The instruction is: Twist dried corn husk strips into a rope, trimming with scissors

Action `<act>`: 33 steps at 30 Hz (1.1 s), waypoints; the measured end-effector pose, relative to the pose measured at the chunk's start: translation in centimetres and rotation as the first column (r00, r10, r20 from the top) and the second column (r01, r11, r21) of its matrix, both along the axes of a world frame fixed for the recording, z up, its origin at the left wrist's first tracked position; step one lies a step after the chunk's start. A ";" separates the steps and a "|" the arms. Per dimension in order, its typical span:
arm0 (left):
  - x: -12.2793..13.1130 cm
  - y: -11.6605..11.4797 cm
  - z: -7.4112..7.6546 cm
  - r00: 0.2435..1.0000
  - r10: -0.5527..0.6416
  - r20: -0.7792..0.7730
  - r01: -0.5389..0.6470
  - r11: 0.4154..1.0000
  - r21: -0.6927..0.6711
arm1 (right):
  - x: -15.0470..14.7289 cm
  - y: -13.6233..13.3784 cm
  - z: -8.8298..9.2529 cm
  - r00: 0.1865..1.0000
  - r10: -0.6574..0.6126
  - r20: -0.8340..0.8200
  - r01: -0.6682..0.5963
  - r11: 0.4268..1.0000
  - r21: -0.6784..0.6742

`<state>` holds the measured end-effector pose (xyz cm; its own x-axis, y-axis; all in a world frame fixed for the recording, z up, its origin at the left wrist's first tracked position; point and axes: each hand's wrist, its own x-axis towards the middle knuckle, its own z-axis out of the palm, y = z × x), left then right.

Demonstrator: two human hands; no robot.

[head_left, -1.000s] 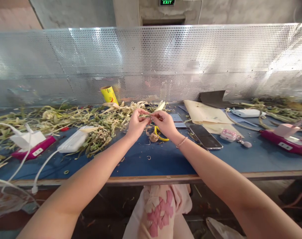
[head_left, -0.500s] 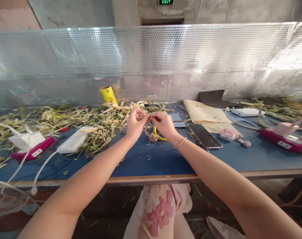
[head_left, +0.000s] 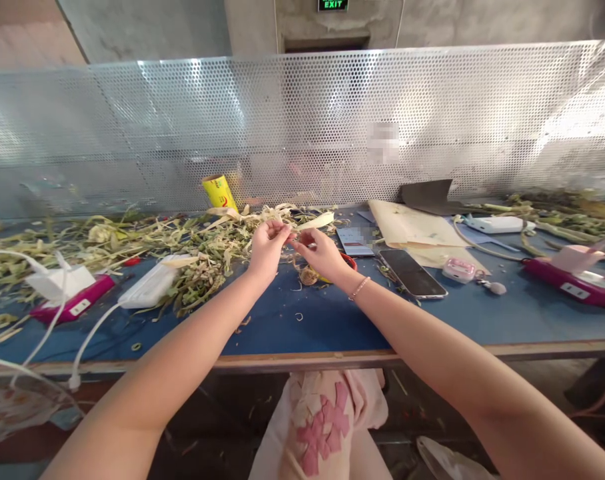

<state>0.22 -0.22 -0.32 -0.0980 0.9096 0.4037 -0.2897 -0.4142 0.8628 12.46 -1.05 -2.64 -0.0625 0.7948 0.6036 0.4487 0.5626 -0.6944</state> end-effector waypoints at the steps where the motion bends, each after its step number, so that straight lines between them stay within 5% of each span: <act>1: 0.0 -0.1 0.1 1.000 -0.011 0.016 0.011 1.000 -0.009 | 0.0 0.1 0.0 0.999 0.039 -0.029 -0.039 0.999 0.005; 7: 0.4 -0.7 0.0 0.994 -0.102 0.038 0.104 0.993 -0.063 | 0.2 0.3 0.4 0.988 0.100 -0.117 -0.091 0.993 0.082; 33: 0.2 -0.6 0.3 0.996 -0.043 0.075 0.049 0.995 -0.086 | 1.2 -0.2 1.1 0.949 0.120 0.292 -0.228 0.901 0.370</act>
<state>0.46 -0.80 -0.04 -0.0815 0.9455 0.3151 -0.3700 -0.3223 0.8714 13.68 -1.25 -1.59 -0.3725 0.4562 0.8082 0.4499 0.8505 -0.2727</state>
